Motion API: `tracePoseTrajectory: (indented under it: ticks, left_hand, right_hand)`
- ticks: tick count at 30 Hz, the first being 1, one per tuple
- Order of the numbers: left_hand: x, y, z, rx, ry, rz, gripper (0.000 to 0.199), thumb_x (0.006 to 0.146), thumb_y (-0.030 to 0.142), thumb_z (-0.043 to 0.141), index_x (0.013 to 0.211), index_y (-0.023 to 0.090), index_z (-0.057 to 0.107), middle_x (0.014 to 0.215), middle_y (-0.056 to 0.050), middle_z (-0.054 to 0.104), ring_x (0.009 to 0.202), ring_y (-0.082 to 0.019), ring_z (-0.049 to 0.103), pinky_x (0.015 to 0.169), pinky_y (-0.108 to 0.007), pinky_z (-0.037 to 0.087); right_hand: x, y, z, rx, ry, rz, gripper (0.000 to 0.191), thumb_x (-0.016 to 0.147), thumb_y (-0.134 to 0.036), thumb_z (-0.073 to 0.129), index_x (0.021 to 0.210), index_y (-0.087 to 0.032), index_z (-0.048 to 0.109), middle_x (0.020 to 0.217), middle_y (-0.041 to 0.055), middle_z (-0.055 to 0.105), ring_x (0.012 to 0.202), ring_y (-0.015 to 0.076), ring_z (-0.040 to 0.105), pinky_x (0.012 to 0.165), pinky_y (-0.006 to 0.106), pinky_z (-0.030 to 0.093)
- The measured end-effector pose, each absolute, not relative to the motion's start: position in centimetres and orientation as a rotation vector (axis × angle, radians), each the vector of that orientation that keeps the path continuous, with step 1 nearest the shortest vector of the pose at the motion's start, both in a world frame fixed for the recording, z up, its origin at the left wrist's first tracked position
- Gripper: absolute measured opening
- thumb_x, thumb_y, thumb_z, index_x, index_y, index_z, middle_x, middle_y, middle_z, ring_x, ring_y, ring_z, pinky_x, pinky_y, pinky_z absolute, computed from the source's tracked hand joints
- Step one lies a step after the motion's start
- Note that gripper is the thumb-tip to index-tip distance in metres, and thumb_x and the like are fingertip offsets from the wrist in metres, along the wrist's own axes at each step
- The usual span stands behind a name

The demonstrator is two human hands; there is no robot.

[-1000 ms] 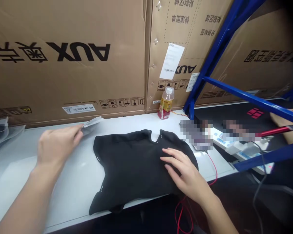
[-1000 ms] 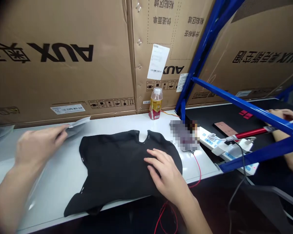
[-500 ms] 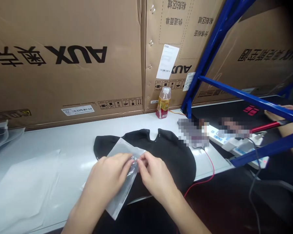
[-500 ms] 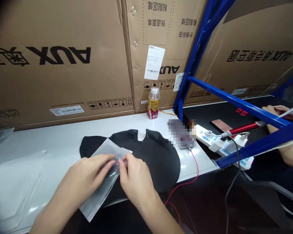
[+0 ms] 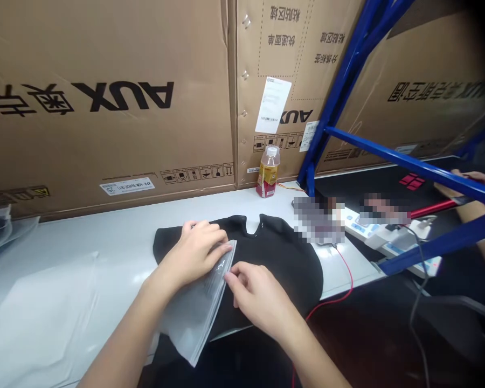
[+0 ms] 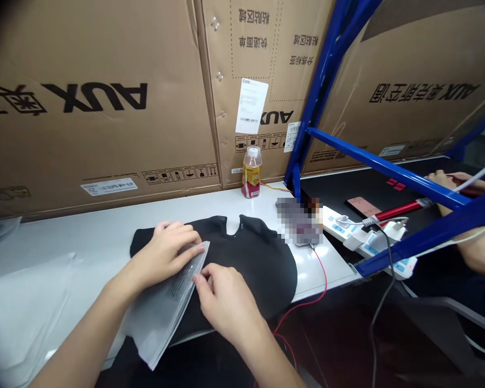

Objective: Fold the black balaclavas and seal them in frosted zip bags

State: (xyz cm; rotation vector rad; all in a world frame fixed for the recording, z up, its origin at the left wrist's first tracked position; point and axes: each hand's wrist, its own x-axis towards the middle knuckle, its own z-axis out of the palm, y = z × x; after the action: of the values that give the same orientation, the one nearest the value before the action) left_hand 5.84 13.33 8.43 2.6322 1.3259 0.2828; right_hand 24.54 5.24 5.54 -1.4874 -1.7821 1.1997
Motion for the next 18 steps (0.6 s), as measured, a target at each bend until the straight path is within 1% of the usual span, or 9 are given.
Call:
tracePoseTrajectory:
  ticks: [3, 6, 9, 11, 15, 18]
  left_hand:
    - [5.7, 12.3, 9.1, 2.576, 1.417, 0.386, 0.036, 0.108, 0.045, 0.041, 0.089, 0.025, 0.064, 0.09, 0.0, 0.07, 0.09, -0.022, 0.06, 0.098, -0.045, 0.038]
    - [5.5, 12.0, 9.2, 2.504, 1.577, 0.483, 0.037, 0.108, 0.045, 0.04, 0.087, 0.025, 0.063, 0.089, -0.001, 0.071, 0.091, -0.023, 0.062, 0.095, -0.044, 0.039]
    - [5.0, 12.3, 8.9, 2.418, 1.788, 0.585, 0.035, 0.108, 0.042, 0.039, 0.088, 0.024, 0.062, 0.094, -0.003, 0.072, 0.095, -0.027, 0.062, 0.09, -0.045, 0.039]
    - [4.5, 12.6, 8.7, 2.386, 1.862, 0.611, 0.034, 0.107, 0.04, 0.04, 0.088, 0.024, 0.062, 0.096, -0.005, 0.073, 0.096, -0.028, 0.062, 0.087, -0.044, 0.039]
    - [4.3, 12.9, 8.2, 2.39, 1.866, 0.579, 0.034, 0.106, 0.039, 0.042, 0.083, 0.024, 0.061, 0.093, -0.005, 0.072, 0.094, -0.029, 0.062, 0.083, -0.043, 0.04]
    - [4.7, 13.0, 7.7, 2.395, 1.851, 0.579, 0.036, 0.108, 0.041, 0.039, 0.084, 0.024, 0.06, 0.092, -0.006, 0.071, 0.094, -0.029, 0.063, 0.084, -0.044, 0.043]
  right_hand:
    - [24.0, 5.5, 5.5, -1.381, -1.636, 1.371, 0.035, 0.107, -0.044, 0.047, 0.079, -0.023, 0.053, 0.063, -0.0046, 0.062, 0.052, 0.0109, 0.051, 0.052, 0.023, 0.033]
    - [23.3, 5.1, 5.4, -1.329, -1.568, 1.422, 0.035, 0.107, -0.043, 0.046, 0.079, -0.023, 0.05, 0.061, -0.0063, 0.054, 0.05, 0.0091, 0.045, 0.05, 0.022, 0.028]
    - [22.8, 3.8, 5.3, -1.294, -1.592, 1.487, 0.035, 0.105, -0.043, 0.049, 0.077, -0.022, 0.052, 0.061, -0.0057, 0.052, 0.05, 0.0089, 0.045, 0.049, 0.022, 0.027]
    - [22.6, 2.6, 5.3, -1.264, -1.611, 1.574, 0.037, 0.105, -0.043, 0.049, 0.076, -0.022, 0.05, 0.06, -0.0053, 0.053, 0.048, 0.0086, 0.046, 0.047, 0.022, 0.026]
    - [22.7, 1.2, 5.2, -1.239, -1.595, 1.723, 0.039, 0.107, -0.047, 0.045, 0.076, -0.023, 0.047, 0.054, -0.0065, 0.05, 0.043, 0.0094, 0.046, 0.043, 0.021, 0.028]
    - [22.7, 1.4, 4.8, -1.211, -1.547, 1.788, 0.04, 0.107, -0.049, 0.047, 0.076, -0.023, 0.047, 0.053, -0.0071, 0.05, 0.041, 0.0087, 0.045, 0.043, 0.019, 0.032]
